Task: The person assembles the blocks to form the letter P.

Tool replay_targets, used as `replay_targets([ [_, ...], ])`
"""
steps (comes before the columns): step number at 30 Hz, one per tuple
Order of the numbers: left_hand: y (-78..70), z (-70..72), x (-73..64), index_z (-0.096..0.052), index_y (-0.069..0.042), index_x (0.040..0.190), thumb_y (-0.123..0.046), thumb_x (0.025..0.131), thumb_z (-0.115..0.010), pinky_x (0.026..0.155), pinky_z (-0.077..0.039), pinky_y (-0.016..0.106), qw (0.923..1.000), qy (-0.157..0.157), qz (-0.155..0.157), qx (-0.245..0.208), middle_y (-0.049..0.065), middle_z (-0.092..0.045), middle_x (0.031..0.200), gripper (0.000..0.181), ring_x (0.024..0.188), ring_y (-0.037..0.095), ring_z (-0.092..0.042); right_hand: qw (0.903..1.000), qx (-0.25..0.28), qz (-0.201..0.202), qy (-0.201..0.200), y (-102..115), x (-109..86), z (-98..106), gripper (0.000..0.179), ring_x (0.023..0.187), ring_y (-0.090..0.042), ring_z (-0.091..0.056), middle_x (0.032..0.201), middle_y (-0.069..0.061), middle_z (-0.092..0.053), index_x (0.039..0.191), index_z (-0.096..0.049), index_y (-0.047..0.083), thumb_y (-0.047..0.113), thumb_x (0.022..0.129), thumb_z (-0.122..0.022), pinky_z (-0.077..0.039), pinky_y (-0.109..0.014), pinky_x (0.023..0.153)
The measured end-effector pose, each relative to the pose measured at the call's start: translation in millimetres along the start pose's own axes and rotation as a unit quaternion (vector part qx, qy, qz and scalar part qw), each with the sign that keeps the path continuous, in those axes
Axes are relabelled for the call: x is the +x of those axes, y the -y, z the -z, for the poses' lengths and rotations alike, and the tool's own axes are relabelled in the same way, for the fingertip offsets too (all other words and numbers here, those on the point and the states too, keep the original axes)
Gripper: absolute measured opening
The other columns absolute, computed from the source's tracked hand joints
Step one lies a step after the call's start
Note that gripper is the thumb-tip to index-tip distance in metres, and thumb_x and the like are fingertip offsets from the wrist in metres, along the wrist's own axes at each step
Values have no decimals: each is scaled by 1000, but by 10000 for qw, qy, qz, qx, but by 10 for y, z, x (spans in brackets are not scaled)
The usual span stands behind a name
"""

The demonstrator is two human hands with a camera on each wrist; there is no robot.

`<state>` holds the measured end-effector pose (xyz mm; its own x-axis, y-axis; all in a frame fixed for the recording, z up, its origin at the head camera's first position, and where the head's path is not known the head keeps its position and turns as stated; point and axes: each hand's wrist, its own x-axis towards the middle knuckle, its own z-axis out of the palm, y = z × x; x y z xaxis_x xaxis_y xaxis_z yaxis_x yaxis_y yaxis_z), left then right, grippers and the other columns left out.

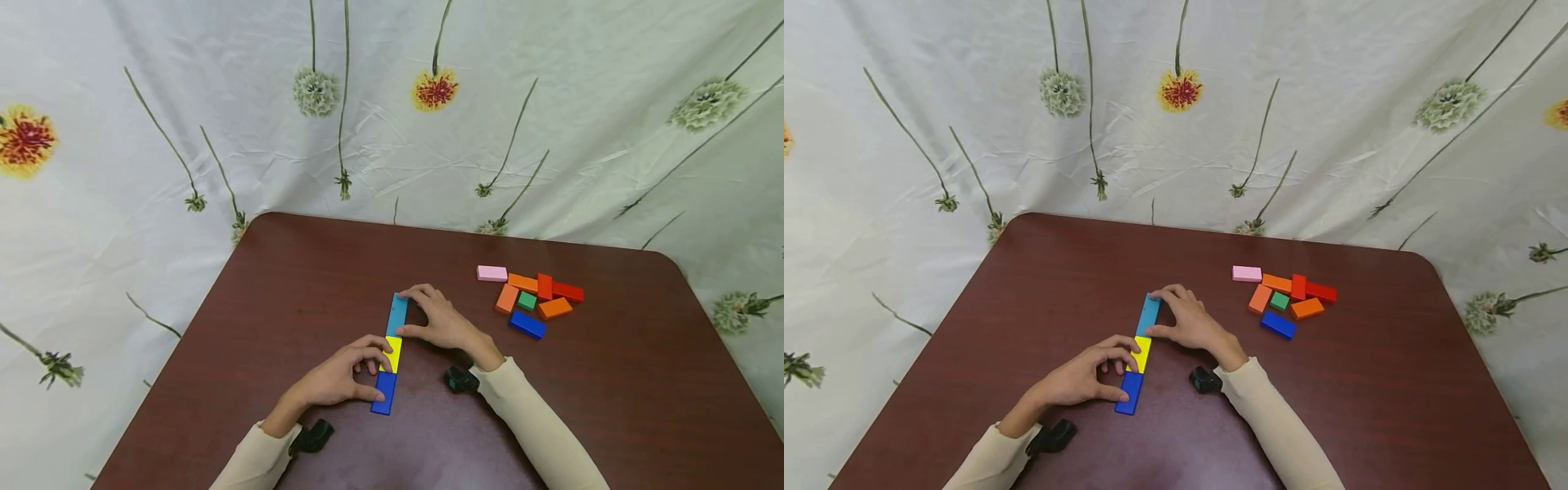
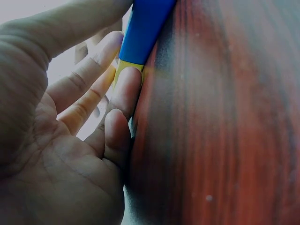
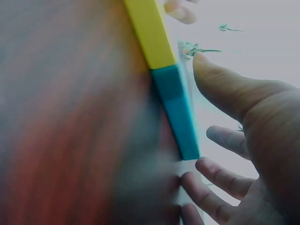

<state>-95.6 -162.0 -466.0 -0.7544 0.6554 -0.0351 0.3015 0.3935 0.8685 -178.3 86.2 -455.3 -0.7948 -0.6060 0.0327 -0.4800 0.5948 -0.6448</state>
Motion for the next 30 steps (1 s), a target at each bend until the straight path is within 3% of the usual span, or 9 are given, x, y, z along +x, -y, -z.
replay_targets([
  [7,-3,-17,8,-68,-21,110,-26,82,-84,82,-43,27,10000,-13,-12,21,-4,-49,136,32,94,13,-56,9998,75,11,-197,-73,-54,131,61,120,-31,-52,140,-12,-50,141,-53,9,35,90,-76,-44,-49,102],
  [18,-9,-18,-5,-69,-18,109,-26,83,-84,81,-43,28,10000,-73,-60,-24,0,-50,136,32,93,13,-54,9968,-143,-260,-737,-306,-323,463,56,116,-33,-55,135,-12,-58,133,-60,8,32,87,-80,-47,-52,99],
  [30,-9,-12,-27,-68,-21,109,-25,82,-85,82,-42,27,9999,-67,90,-17,-4,-49,136,32,94,12,-55,9880,-88,-1150,-1030,-728,-725,980,59,121,-45,-52,140,-25,-51,135,-56,2,25,86,-80,-43,-61,100],
])
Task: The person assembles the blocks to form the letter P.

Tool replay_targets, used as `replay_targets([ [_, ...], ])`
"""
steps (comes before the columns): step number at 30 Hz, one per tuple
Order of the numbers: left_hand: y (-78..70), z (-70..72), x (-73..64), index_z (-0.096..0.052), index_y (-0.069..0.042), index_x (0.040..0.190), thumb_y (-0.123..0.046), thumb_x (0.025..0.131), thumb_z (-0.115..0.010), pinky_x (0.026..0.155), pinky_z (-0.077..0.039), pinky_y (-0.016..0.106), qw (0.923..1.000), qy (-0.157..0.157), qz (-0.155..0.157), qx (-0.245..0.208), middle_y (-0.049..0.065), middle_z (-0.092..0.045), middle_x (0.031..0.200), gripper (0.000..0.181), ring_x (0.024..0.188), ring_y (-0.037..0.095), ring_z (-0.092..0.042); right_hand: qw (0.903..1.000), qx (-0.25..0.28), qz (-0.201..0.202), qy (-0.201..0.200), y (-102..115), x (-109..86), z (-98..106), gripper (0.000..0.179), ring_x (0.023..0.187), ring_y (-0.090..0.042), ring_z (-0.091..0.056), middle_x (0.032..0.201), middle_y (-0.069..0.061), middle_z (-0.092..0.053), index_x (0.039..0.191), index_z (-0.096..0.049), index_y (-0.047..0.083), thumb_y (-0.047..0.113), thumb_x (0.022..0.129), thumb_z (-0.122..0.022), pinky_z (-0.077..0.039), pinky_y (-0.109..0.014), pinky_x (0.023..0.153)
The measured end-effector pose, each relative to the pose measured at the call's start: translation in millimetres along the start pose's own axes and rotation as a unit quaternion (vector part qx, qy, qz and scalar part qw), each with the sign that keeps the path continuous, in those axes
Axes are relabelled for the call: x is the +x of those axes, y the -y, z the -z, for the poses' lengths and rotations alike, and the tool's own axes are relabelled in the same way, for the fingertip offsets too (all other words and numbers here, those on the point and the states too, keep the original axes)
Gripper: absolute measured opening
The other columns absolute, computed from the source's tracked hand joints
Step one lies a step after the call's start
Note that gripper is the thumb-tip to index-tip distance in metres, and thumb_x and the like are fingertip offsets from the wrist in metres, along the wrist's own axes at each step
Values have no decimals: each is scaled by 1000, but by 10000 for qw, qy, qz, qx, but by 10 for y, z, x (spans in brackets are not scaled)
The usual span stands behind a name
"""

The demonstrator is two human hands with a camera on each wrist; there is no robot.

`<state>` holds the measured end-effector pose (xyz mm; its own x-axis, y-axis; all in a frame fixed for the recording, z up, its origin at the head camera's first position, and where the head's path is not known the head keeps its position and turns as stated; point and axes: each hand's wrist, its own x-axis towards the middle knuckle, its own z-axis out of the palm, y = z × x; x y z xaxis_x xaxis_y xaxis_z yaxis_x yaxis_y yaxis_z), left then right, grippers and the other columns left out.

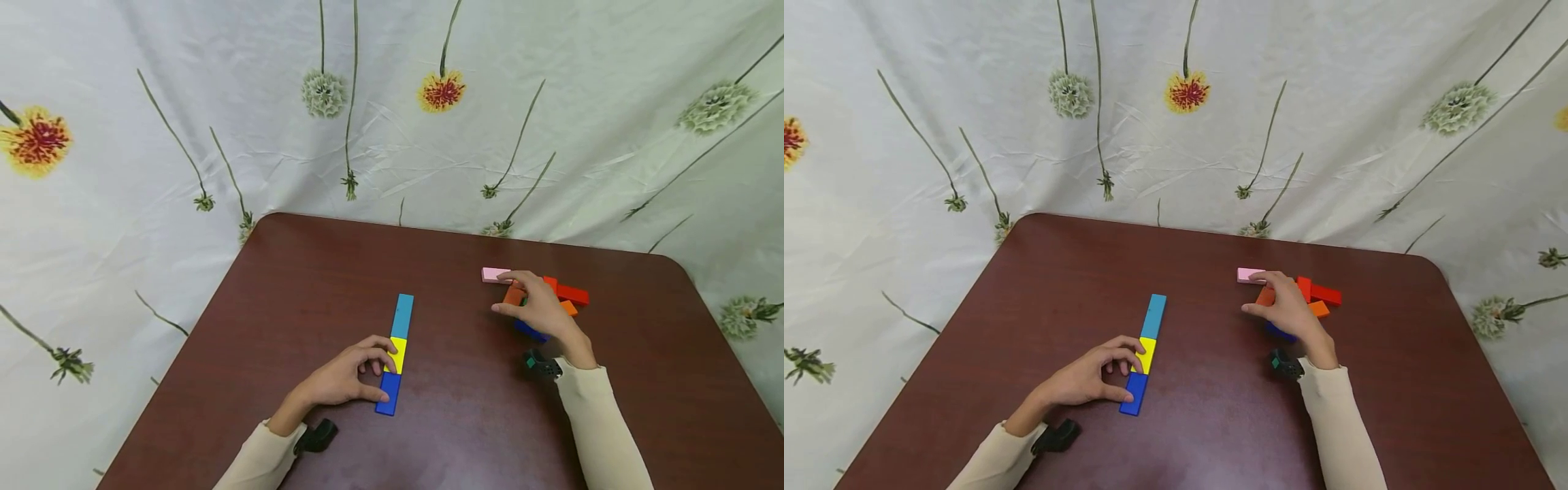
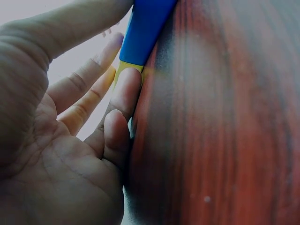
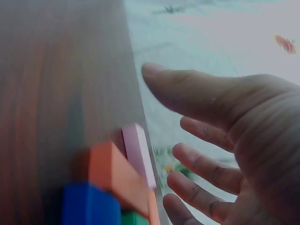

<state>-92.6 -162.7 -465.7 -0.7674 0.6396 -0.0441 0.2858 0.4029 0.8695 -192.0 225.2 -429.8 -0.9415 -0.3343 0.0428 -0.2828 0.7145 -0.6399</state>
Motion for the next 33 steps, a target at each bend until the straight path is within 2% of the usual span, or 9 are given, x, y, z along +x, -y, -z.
replay_targets([
  [7,-2,-3,-8,-68,-22,109,-26,81,-85,82,-42,26,10000,-27,3,55,-5,-50,135,33,94,11,-55,9988,-255,-397,145,-146,-64,82,59,115,-42,-55,135,-27,-54,133,-59,2,28,85,-81,-47,-58,96],
  [16,-4,-1,-9,-68,-22,108,-27,82,-85,82,-43,26,10000,-26,11,60,-5,-50,135,32,94,11,-54,9988,-346,-287,183,-208,-44,33,55,110,-41,-54,124,-27,-58,130,-61,0,21,84,-83,-49,-54,91],
  [23,-3,4,-9,-68,-23,108,-27,81,-85,82,-43,26,10000,-31,-20,81,-5,-50,135,31,93,11,-55,9981,-464,-399,115,-202,-54,42,55,111,-42,-54,127,-27,-58,129,-61,1,20,83,-83,-47,-56,92],
  [33,-1,1,-11,-68,-23,108,-28,82,-84,82,-42,26,10000,-33,-10,68,-5,-50,135,32,93,11,-54,9975,-553,-381,238,-210,-54,47,53,112,-42,-56,126,-24,-62,126,-63,0,21,82,-84,-46,-58,94],
])
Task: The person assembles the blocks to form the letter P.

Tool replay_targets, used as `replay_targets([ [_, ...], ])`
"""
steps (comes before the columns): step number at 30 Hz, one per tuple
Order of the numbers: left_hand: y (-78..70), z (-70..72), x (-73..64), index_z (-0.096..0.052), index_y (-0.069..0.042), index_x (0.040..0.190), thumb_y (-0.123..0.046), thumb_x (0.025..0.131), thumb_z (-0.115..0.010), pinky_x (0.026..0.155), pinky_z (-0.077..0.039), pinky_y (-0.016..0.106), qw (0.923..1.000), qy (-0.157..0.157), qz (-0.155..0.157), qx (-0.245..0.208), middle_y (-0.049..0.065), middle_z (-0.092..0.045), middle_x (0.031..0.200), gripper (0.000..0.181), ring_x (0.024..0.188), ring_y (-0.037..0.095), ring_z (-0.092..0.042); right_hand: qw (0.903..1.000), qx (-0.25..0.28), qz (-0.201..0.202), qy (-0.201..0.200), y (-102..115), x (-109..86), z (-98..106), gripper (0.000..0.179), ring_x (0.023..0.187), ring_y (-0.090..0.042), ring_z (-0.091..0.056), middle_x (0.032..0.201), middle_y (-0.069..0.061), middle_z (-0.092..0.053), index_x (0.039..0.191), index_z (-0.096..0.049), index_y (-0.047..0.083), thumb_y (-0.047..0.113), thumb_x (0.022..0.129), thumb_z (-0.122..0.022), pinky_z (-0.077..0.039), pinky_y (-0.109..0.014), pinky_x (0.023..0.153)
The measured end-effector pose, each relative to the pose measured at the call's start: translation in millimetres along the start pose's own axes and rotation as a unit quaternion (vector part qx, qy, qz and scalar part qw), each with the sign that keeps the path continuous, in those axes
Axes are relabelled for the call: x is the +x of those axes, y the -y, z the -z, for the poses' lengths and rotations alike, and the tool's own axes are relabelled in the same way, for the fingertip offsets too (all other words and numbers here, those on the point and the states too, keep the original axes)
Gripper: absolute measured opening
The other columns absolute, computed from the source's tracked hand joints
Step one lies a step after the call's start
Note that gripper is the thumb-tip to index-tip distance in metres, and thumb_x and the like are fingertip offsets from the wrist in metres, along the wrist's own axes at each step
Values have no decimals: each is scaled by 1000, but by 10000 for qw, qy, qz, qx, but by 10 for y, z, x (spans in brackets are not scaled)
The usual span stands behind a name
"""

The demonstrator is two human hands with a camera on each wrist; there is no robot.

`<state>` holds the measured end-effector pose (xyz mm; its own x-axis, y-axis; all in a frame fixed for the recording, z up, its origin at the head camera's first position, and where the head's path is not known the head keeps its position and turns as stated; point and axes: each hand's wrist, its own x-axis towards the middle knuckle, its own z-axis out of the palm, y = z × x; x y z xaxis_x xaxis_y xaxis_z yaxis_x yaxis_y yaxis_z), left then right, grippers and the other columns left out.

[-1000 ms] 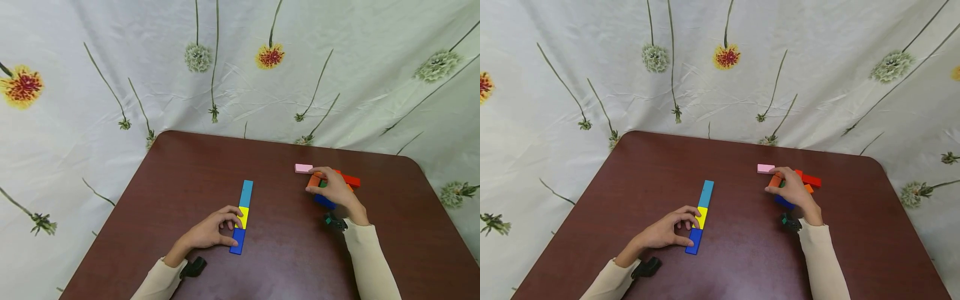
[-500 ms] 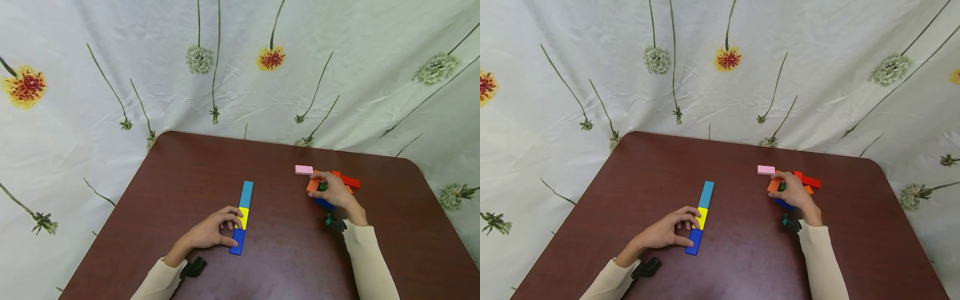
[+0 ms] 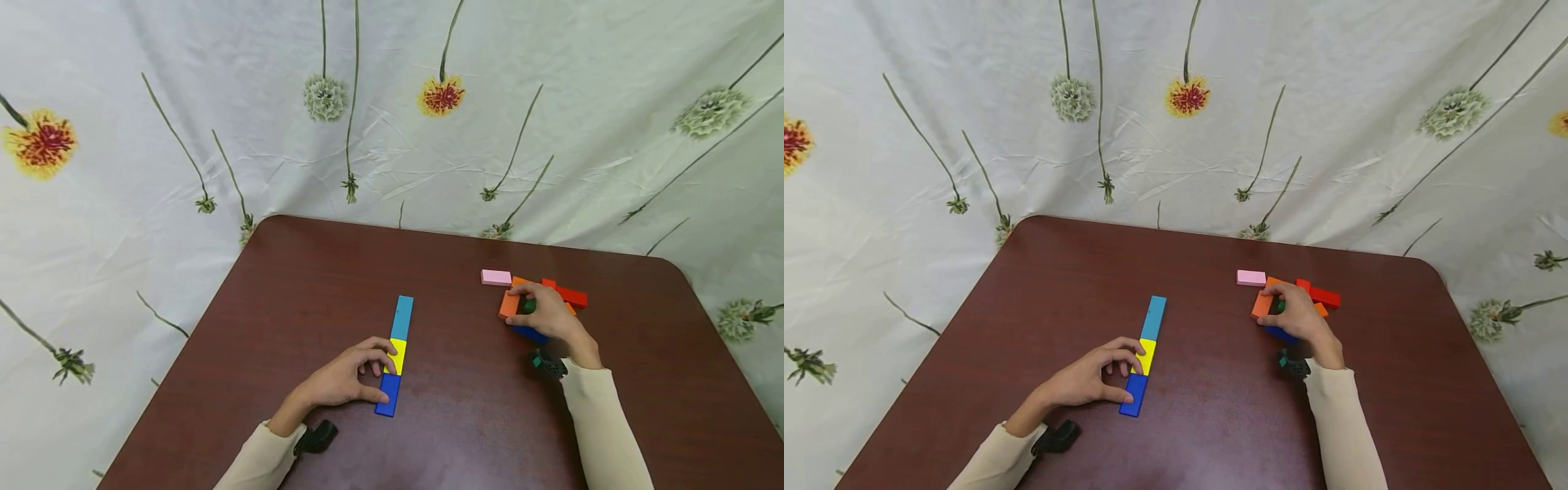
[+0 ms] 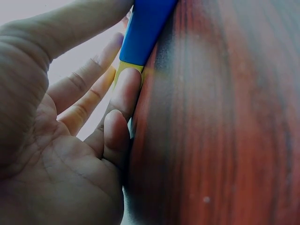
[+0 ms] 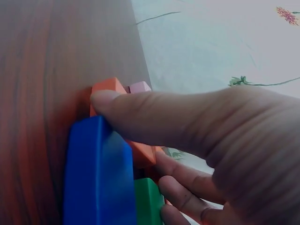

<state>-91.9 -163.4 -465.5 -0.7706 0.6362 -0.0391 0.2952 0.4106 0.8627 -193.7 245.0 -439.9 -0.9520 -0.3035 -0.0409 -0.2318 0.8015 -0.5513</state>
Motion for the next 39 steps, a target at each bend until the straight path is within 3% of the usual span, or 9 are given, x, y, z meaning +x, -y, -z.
replay_targets([
  [10,-6,-2,-6,-68,-22,109,-26,82,-85,82,-42,27,10000,-11,35,-47,-5,-50,135,32,94,12,-54,9998,40,-74,-202,41,26,-33,53,106,-39,-59,120,-24,-64,126,-64,-1,23,83,-83,-50,-54,91],
  [25,0,45,-18,-68,-24,108,-27,81,-85,82,-42,27,10000,-69,2,-14,-5,-50,136,33,94,13,-55,9974,436,492,-300,474,205,-298,53,114,-38,-64,128,-19,-63,127,-63,2,22,83,-83,-50,-53,98],
  [33,15,0,2,-68,-23,109,-27,81,-85,82,-42,27,10000,-20,-10,-73,-5,-50,136,32,94,12,-55,9950,438,849,-306,532,289,-433,50,107,-34,-67,120,-15,-68,122,-66,2,23,81,-85,-53,-50,95],
  [39,19,-15,14,-68,-24,108,-27,81,-85,82,-42,27,10000,-6,10,-77,-6,-50,135,32,94,12,-55,9946,583,842,-171,607,392,-505,51,108,-32,-67,122,-14,-67,124,-65,3,24,82,-84,-53,-47,96],
])
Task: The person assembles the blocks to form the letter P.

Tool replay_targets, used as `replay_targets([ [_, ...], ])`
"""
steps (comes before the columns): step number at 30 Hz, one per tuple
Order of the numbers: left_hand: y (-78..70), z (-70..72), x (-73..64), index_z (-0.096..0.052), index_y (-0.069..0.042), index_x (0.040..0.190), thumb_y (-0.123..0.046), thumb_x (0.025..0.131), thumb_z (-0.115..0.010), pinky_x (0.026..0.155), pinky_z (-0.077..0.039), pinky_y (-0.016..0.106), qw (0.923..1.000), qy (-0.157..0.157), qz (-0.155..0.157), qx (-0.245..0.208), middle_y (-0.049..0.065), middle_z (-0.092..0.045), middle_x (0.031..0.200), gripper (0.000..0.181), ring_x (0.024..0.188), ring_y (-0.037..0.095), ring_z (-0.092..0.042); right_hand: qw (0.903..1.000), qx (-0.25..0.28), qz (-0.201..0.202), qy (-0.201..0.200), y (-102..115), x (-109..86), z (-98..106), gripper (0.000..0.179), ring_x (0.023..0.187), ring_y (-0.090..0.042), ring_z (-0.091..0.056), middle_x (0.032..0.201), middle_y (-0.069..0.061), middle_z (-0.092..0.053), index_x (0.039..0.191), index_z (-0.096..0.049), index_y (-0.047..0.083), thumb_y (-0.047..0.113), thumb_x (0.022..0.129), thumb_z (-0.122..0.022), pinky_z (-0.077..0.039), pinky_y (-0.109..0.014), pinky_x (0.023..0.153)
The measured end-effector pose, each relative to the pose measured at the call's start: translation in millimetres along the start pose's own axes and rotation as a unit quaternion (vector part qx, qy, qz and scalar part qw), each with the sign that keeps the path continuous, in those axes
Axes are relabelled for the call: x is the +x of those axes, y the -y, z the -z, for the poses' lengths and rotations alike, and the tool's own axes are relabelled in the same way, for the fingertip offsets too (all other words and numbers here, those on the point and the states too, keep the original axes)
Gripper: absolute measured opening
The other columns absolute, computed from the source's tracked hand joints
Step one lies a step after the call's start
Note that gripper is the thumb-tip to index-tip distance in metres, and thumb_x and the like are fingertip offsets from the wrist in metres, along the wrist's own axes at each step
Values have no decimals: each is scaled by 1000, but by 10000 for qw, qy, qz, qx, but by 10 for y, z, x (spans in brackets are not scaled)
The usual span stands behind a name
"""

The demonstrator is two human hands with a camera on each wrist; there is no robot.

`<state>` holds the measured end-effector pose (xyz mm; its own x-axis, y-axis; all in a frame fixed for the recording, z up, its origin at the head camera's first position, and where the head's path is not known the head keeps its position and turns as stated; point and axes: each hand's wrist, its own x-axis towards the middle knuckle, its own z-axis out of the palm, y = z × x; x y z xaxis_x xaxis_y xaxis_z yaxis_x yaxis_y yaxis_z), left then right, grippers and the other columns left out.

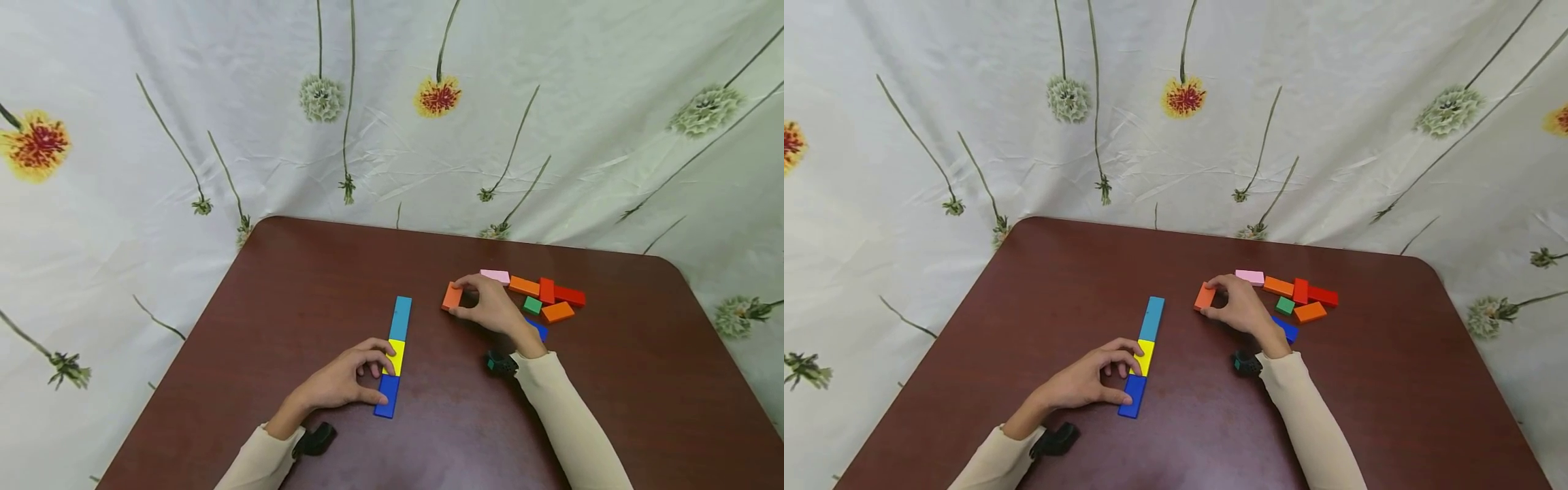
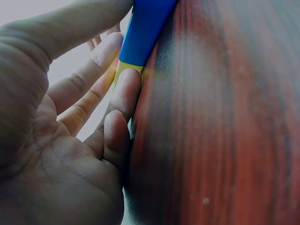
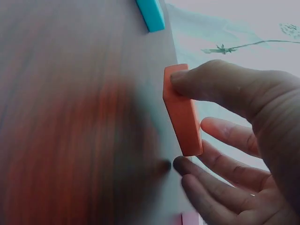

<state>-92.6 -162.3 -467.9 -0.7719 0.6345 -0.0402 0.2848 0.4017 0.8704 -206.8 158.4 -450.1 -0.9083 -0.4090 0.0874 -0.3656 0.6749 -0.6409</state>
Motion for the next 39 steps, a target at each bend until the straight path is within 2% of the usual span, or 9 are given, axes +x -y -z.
replay_targets([
  [10,-8,8,1,-68,-22,108,-27,81,-85,82,-43,27,10000,-3,32,10,-6,-50,135,32,94,14,-55,9995,258,171,20,182,240,-181,51,113,-30,-66,126,-14,-65,126,-64,4,30,85,-81,-53,-45,97],
  [17,-17,14,12,-68,-24,108,-27,81,-85,83,-43,27,10000,-7,97,10,-7,-50,135,32,94,12,-55,9986,300,424,37,300,411,-259,49,116,-32,-64,129,-16,-63,129,-62,1,26,89,-78,-51,-45,99],
  [29,-22,5,-12,-68,-23,108,-27,81,-85,82,-43,27,9999,4,113,-21,-6,-50,135,32,94,12,-55,9983,-82,552,165,395,527,-434,49,114,-32,-61,129,-17,-63,132,-60,-1,25,92,-74,-50,-45,98],
  [39,-10,11,-8,-69,-23,108,-27,82,-85,82,-43,27,9999,22,126,-40,-7,-50,134,32,94,12,-55,9964,-319,732,282,427,599,-411,49,117,-33,-60,131,-19,-60,132,-58,-2,22,93,-74,-49,-45,100],
])
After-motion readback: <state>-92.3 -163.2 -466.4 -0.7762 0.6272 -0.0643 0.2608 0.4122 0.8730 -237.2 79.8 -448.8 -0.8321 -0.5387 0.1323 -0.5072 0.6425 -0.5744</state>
